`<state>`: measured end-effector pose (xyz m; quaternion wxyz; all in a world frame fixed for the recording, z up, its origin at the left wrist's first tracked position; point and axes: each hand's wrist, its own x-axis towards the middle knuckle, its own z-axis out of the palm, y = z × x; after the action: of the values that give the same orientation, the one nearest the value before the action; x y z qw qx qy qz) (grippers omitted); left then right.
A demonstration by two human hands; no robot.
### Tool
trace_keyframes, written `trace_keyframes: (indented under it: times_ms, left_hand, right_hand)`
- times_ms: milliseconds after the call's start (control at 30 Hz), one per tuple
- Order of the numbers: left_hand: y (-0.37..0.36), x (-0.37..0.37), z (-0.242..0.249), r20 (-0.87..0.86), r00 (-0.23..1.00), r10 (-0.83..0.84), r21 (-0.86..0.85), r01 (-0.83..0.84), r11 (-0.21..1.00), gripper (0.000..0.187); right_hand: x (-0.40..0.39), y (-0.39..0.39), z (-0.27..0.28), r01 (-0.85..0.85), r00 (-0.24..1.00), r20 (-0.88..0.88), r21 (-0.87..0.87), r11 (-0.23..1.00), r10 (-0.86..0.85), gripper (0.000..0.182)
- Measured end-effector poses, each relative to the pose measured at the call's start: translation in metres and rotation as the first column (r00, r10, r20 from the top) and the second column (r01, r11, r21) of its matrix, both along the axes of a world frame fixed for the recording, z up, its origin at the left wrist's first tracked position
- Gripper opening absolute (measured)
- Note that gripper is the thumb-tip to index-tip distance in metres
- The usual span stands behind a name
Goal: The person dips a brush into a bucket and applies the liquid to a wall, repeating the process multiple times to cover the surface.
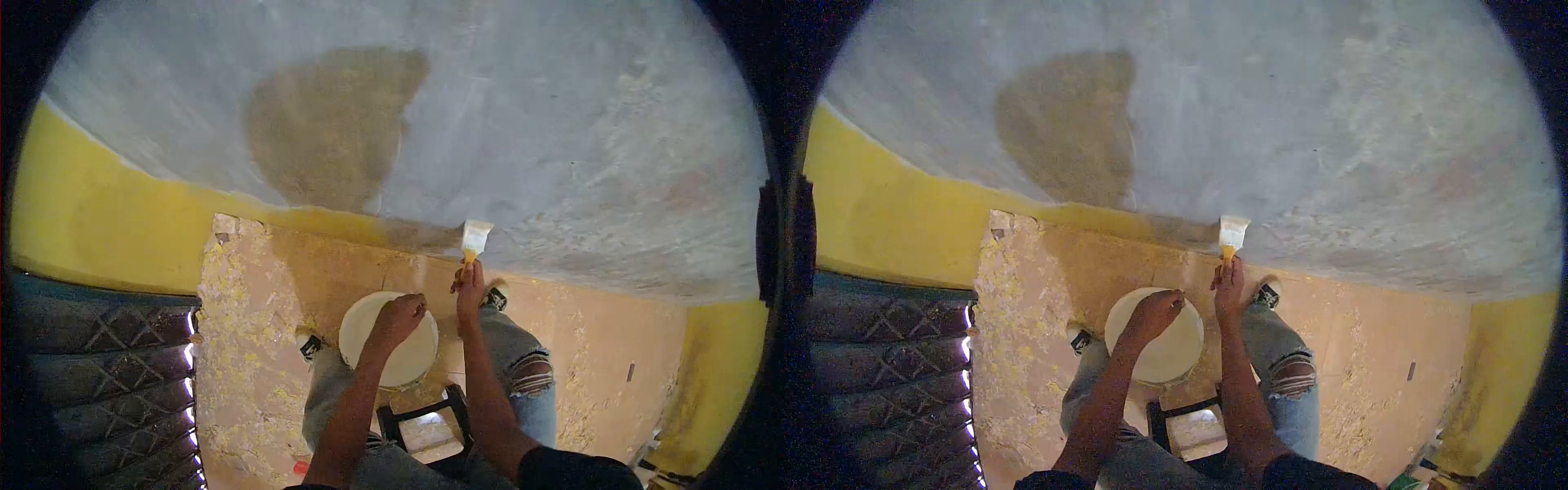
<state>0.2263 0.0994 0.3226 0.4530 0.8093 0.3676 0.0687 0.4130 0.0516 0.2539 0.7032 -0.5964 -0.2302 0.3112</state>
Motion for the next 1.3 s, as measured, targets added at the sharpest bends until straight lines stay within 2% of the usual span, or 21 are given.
trace_keyframes:
  times_ms: [67,100,233,267,333,367,433,467,533,567,633,700,767,833,867,967,1033,1100,1133,1267,1300]
  left_hand:
    - [0.000,-0.001,-0.009,0.018,1.000,0.009,0.058,-0.010,0.998,0.011]
    - [0.001,-0.001,-0.009,0.042,0.999,0.007,0.115,-0.011,0.993,0.011]
    - [0.008,0.001,-0.007,0.001,1.000,0.017,0.001,-0.017,1.000,0.012]
    - [0.008,0.001,-0.011,-0.017,1.000,0.004,0.009,-0.003,1.000,0.014]
    - [0.010,-0.002,-0.015,-0.048,0.999,-0.008,0.011,0.009,1.000,0.016]
    - [0.010,-0.003,-0.011,-0.080,0.997,-0.005,0.019,0.007,1.000,0.016]
    - [0.012,-0.008,-0.008,-0.105,0.994,0.002,0.023,0.000,1.000,0.016]
    - [0.014,-0.012,-0.008,-0.159,0.987,0.011,-0.001,-0.011,1.000,0.018]
    - [0.017,-0.020,-0.009,-0.208,0.978,0.019,-0.022,-0.024,0.999,0.019]
    - [0.019,-0.026,-0.011,-0.291,0.957,0.012,-0.026,-0.021,0.999,0.021]
    - [0.022,-0.037,-0.013,-0.378,0.926,0.010,-0.028,-0.023,0.999,0.023]
    - [0.022,-0.047,-0.014,-0.449,0.893,0.019,-0.004,-0.023,1.000,0.026]
    - [0.021,-0.057,-0.013,-0.441,0.897,0.035,0.025,-0.026,0.999,0.024]
    - [0.022,-0.065,-0.013,-0.432,0.900,0.051,0.057,-0.029,0.998,0.023]
    - [0.022,-0.067,-0.014,-0.427,0.903,0.059,0.062,-0.035,0.997,0.023]
    - [0.024,-0.076,-0.017,-0.413,0.908,0.071,0.053,-0.053,0.997,0.023]
    - [0.023,-0.080,-0.016,-0.409,0.910,0.066,0.036,-0.056,0.998,0.023]
    - [0.024,-0.082,-0.007,-0.391,0.915,0.100,0.064,-0.082,0.995,0.022]
    - [0.023,-0.084,-0.005,-0.392,0.915,0.101,0.062,-0.083,0.995,0.022]
    - [0.026,-0.085,-0.005,-0.416,0.908,0.048,0.026,-0.040,0.999,0.023]
    - [0.025,-0.087,-0.006,-0.421,0.907,0.034,0.018,-0.029,0.999,0.025]
  right_hand:
    - [0.001,0.004,-0.056,-0.070,0.997,-0.028,-0.015,0.997,0.070,0.029]
    - [-0.003,0.005,-0.073,-0.065,0.996,-0.060,-0.096,0.993,0.060,0.028]
    - [-0.005,-0.007,-0.145,-0.129,0.983,-0.169,-0.366,0.922,0.070,0.031]
    - [-0.002,-0.009,-0.162,-0.132,0.982,-0.179,-0.371,0.919,0.069,0.031]
    - [0.001,-0.012,-0.188,-0.230,0.971,-0.168,-0.458,0.859,0.170,0.029]
    - [-0.005,-0.010,-0.189,-0.235,0.969,-0.176,-0.463,0.855,0.171,0.029]
    - [-0.012,-0.005,-0.186,-0.320,0.868,-0.494,-0.493,0.809,0.042,0.032]
    - [-0.022,0.003,-0.166,-0.322,0.870,-0.491,-0.498,0.805,0.044,0.032]
    - [-0.057,0.030,-0.116,-0.301,0.941,-0.315,-0.612,0.732,0.124,0.035]
    - [-0.070,0.041,-0.112,-0.302,0.941,-0.314,-0.610,0.732,0.127,0.035]
    - [-0.096,0.058,-0.110,-0.196,0.969,-0.225,-0.459,0.867,0.100,0.035]
    - [-0.111,0.086,-0.059,-0.145,0.972,-0.229,-0.422,0.895,0.049,0.033]
    - [-0.123,0.093,-0.015,-0.097,0.972,-0.234,-0.386,0.918,0.005,0.033]
    - [-0.132,0.088,0.009,0.021,0.960,-0.265,-0.249,0.968,-0.089,0.030]
    - [-0.142,0.080,0.024,0.033,0.971,-0.214,-0.303,0.953,-0.102,0.028]
    - [-0.163,0.057,0.018,0.087,0.977,-0.176,-0.202,0.976,-0.123,0.028]
    - [-0.162,0.057,-0.006,0.068,0.982,-0.166,-0.160,0.985,-0.095,0.028]
    - [-0.153,0.071,-0.029,0.014,0.997,-0.074,-0.058,0.998,-0.018,0.025]
    - [-0.151,0.078,-0.042,0.017,0.992,-0.125,-0.045,0.999,-0.023,0.023]
    - [-0.136,0.085,-0.114,0.047,0.986,-0.148,-0.193,0.980,-0.077,0.023]
    - [-0.138,0.083,-0.126,0.008,0.973,-0.221,-0.227,0.974,-0.060,0.024]
